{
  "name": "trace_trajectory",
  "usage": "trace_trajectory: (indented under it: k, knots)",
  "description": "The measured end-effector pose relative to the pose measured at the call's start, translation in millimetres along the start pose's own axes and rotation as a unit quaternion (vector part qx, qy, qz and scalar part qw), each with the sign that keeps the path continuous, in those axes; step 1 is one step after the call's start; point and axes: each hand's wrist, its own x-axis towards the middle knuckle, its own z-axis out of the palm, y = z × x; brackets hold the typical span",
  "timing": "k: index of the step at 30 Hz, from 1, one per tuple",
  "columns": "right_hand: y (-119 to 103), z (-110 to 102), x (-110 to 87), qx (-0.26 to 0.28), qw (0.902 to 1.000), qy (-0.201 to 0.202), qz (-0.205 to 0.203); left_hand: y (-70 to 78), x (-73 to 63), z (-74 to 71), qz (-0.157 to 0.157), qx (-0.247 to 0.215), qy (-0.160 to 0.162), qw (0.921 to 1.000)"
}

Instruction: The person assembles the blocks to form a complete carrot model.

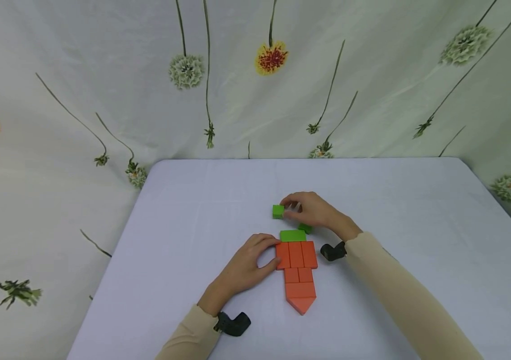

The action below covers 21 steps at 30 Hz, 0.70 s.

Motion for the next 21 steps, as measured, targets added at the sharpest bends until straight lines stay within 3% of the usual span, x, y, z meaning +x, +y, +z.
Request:
trace_trajectory:
  k: [15, 21]
  knots:
    - [-4.0, 2.8, -2.9, -0.008, 0.9957, -0.06, -0.071, 1.0, -0.8, -2.3, 0.001, -0.002, -0.002, 1.0]
    - [-5.6, 2.8, -4.2, -0.007, 0.993, -0.085, -0.081, 1.0, -0.9, -2.8, 0.005, -0.005, -0.002, 1.0]
